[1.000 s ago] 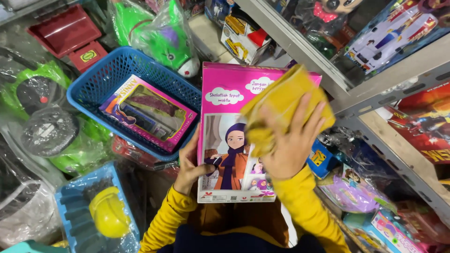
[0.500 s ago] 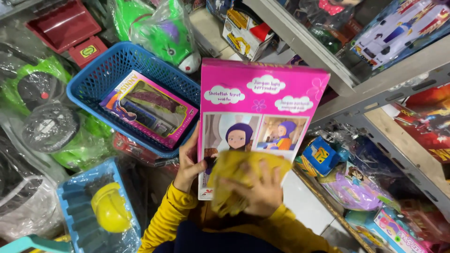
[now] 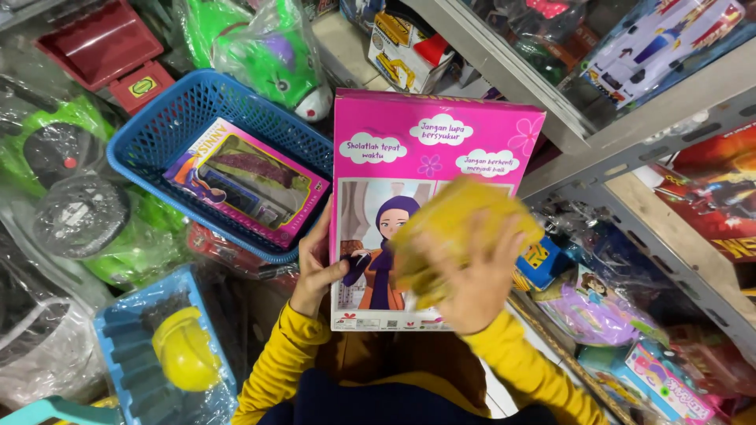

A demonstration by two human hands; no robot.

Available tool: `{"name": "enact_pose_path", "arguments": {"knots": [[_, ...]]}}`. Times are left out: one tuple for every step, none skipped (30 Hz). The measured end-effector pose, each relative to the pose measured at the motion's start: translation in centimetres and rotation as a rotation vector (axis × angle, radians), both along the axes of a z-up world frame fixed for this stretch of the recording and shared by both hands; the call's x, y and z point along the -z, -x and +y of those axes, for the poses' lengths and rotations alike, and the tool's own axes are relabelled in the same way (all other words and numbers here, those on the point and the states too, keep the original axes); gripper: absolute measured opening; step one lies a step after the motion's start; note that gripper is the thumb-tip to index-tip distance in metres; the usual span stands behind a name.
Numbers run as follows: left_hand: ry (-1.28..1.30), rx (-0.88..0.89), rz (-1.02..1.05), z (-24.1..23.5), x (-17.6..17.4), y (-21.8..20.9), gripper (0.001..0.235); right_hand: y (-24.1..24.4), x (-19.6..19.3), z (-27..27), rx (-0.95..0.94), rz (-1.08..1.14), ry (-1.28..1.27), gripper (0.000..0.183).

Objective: Wiping down toy boxes with a cloth in a store.

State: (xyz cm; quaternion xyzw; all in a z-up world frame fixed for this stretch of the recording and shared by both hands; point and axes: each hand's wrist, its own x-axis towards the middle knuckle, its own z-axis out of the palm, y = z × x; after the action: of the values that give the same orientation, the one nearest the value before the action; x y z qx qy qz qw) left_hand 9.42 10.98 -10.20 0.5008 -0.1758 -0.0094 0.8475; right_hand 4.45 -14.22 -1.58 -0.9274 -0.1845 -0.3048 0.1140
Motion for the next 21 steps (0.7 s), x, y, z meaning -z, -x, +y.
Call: {"name": "enact_pose_path", "arguments": {"knots": [[0.0,-0.001,-0.002,0.0,0.0,0.0,0.112,0.1,1.0,0.1,-0.001,-0.002,0.0,0.054],[0.007,0.023,0.015,0.1,0.0,0.0,0.113,0.2,2.0,0.3,-0.087,-0.022,0.185,0.05],[0.014,0.047,0.032,0.2,0.0,0.0,0.114,0.3,3.0,0.6,-0.173,-0.043,0.37,0.053],[0.012,0.047,0.032,0.2,-0.1,0.1,0.114,-1.3,2.2,-0.8,-0.173,-0.043,0.367,0.053],[0.025,0.039,0.019,0.2,-0.2,0.2,0.113,-2.9,1.4,-2.1,-0.038,0.022,0.277,0.05],[0.041,0.031,0.006,0.2,-0.2,0.3,0.112,-4.4,0.5,-3.5,0.098,0.086,0.188,0.052],[0.042,0.032,0.007,0.2,-0.4,0.5,0.112,-4.5,-1.7,-2.3,0.099,0.086,0.189,0.052],[0.028,0.021,0.009,0.1,-0.7,0.4,0.112,-4.7,-4.1,-1.3,0.094,0.023,0.06,0.053],[0.013,0.01,0.011,-0.1,-0.9,0.4,0.112,-4.8,-6.4,-0.3,0.087,-0.041,-0.069,0.055],[0.014,0.007,0.007,0.0,-0.5,0.3,0.112,-4.2,-4.8,0.6,0.084,-0.045,-0.068,0.055],[0.024,0.018,0.049,0.1,0.0,0.3,0.115,-3.6,-3.1,1.5,-0.078,-0.026,0.105,0.053],[0.031,0.035,0.089,0.2,0.5,0.1,0.118,-3.0,-1.4,2.4,-0.234,-0.008,0.276,0.056],[0.029,0.038,0.085,0.0,-0.1,0.0,0.118,-4.1,-2.6,1.7,-0.231,-0.013,0.275,0.056],[0.022,0.012,0.025,0.0,-0.6,0.2,0.115,-5.1,-3.8,1.3,-0.12,0.065,0.248,0.057],[0.014,-0.013,-0.034,0.1,-1.1,0.4,0.113,-6.1,-5.0,0.9,-0.009,0.143,0.219,0.064],[0.016,-0.016,-0.034,0.1,-1.1,0.6,0.113,-6.5,-5.9,0.5,-0.012,0.143,0.221,0.064],[0.006,-0.028,-0.03,0.1,-1.2,0.6,0.112,-6.9,-6.9,0.2,0.058,0.052,0.058,0.063],[-0.001,-0.039,-0.027,-0.1,-1.2,0.7,0.112,-7.4,-7.9,-0.4,0.127,-0.042,-0.103,0.062],[0.002,-0.042,-0.027,-0.1,0.0,0.5,0.112,-7.4,-7.4,0.2,0.125,-0.042,-0.099,0.062],[0.019,-0.026,-0.003,0.2,1.2,0.2,0.113,-7.5,-6.9,0.8,0.09,-0.098,-0.024,0.064],[0.036,-0.01,0.022,0.4,2.4,-0.2,0.114,-7.6,-6.4,1.5,0.055,-0.154,0.051,0.065]]}}
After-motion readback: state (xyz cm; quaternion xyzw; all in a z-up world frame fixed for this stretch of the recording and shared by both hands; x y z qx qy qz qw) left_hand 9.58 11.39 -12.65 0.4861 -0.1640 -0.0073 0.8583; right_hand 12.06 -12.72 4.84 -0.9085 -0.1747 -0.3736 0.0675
